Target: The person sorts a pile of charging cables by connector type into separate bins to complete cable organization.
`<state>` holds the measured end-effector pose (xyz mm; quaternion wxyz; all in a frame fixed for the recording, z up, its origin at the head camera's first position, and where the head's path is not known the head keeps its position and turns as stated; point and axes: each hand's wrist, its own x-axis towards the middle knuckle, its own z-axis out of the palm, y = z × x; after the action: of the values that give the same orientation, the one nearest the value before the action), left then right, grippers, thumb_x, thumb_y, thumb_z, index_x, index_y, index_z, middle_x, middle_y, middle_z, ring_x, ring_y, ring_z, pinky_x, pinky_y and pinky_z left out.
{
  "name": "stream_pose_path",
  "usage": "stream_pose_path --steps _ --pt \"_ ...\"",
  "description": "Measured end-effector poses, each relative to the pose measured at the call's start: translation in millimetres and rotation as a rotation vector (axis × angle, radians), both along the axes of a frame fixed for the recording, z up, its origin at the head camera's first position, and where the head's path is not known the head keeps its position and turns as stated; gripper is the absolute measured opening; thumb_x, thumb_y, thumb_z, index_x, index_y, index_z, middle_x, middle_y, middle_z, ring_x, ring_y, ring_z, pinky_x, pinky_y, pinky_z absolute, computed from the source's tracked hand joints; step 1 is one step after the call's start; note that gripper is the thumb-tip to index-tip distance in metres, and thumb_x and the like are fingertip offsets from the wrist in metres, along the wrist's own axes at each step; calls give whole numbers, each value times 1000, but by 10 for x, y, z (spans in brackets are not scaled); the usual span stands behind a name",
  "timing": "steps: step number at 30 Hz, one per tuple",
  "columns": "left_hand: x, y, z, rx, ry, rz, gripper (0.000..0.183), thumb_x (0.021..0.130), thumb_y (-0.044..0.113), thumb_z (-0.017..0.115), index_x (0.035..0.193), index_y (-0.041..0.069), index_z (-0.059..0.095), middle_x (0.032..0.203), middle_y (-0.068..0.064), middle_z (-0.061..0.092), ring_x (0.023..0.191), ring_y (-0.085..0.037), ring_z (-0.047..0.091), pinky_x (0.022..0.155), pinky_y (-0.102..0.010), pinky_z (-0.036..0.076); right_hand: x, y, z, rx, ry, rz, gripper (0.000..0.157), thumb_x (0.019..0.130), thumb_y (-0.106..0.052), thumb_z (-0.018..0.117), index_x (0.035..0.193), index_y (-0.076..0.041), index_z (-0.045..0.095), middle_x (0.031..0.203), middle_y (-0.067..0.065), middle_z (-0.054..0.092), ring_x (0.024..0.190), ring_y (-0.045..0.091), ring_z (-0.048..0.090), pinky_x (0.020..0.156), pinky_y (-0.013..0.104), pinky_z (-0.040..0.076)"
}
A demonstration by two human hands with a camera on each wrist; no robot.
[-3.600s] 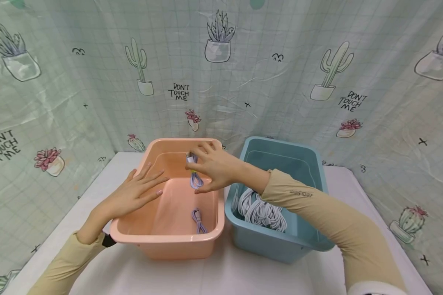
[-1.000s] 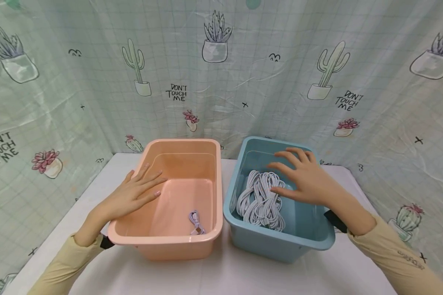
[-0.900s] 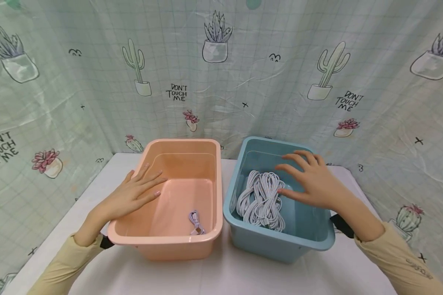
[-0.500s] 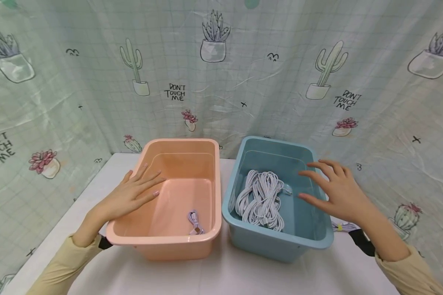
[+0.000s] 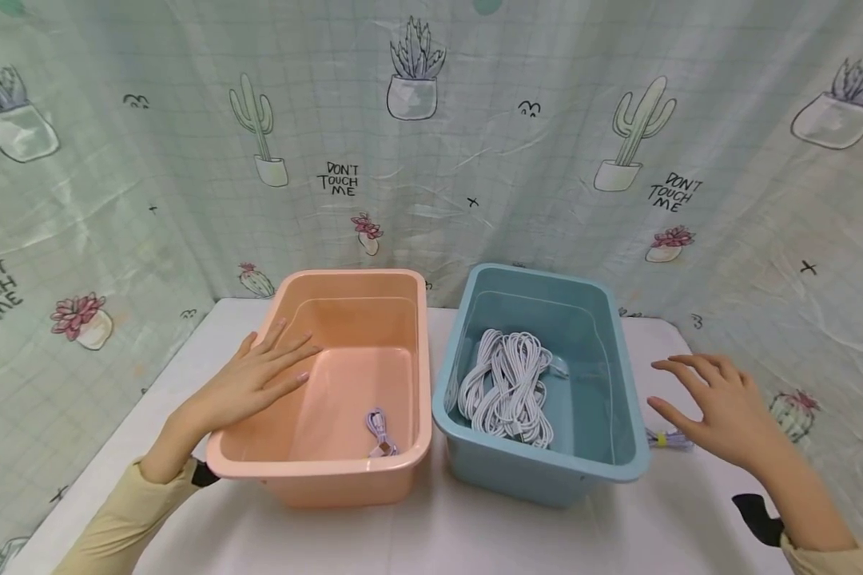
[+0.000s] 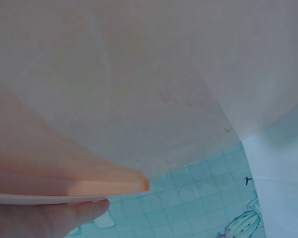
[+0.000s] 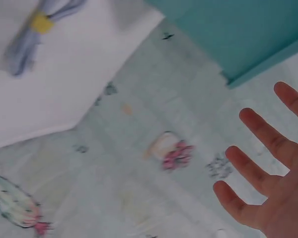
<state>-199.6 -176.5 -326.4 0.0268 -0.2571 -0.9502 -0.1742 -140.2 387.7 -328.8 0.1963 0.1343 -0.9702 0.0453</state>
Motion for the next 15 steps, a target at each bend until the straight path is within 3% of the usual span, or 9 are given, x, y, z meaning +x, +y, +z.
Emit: stream_pose_path --steps 10,15 --pt "6 1 10 -2 -7 1 53 90 53 38 134 25 42 146 2 29 140 -26 0 106 -60 0 -5 368 -377 10 -100 -145 50 77 -44 63 109 -8 51 113 27 46 104 48 30 79 66 23" --pt "13 5 12 1 -13 6 52 90 53 37 134 26 41 145 2 29 140 -24 -2 106 -59 0 -36 490 -537 11 -128 -176 52 76 -46 64 108 -8 51 112 29 46 103 50 30 77 68 23"
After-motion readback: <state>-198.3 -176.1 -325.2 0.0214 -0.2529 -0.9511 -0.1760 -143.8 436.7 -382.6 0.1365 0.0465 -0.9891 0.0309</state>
